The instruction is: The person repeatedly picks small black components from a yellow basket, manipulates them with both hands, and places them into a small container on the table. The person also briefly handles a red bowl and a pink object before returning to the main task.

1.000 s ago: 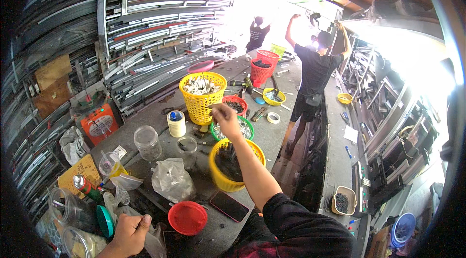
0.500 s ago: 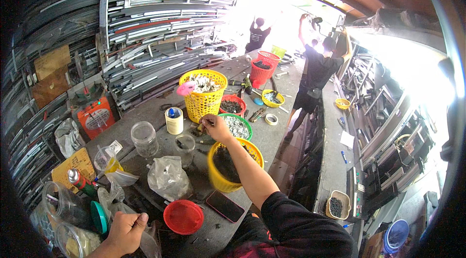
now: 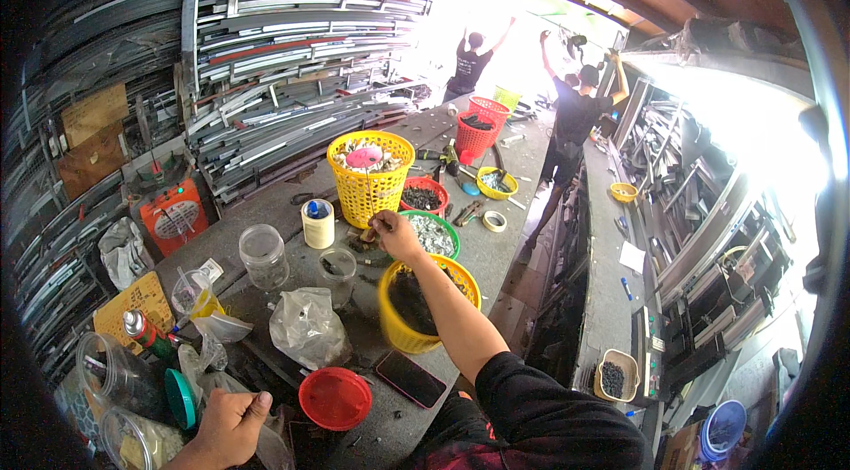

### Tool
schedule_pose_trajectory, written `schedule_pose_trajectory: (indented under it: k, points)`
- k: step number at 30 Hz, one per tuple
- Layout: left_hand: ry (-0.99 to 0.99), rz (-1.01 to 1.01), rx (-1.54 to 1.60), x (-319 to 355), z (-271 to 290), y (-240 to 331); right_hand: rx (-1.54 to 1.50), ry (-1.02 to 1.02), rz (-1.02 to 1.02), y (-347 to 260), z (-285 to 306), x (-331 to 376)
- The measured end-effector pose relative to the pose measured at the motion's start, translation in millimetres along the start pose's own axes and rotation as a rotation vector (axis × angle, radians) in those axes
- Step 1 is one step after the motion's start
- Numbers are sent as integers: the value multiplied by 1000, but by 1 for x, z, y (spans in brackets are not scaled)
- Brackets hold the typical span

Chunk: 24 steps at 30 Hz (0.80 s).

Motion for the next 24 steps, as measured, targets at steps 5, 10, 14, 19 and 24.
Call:
schedule_pose_trajectory:
  k: [5,10,14,19,24]
  points:
    - [8,-23,-32,-2,0,1,30,-54,-82,2,1,0]
    - [1,43,-17,-1,0,0,152,-23,29,3,-6,-1]
    - [-7,-7,-6,-1,3,3,145,-52,46,4,-4,0]
    - [-2,0,-10,-2,2,5,193,-83,142,-1,-7,0]
    - [-13,-11,-26,-2,2,7,318,-80,158,-11,-9,2]
Point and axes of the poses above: each hand's wrist, its own x-axis away from the middle knuckle, its own z-axis out of the back of the hand, y = z × x, the point moved 4 cm from there along -x, towards the middle knuckle, and after that the axes turned 6 degrees about z, right-handed, at the moved point
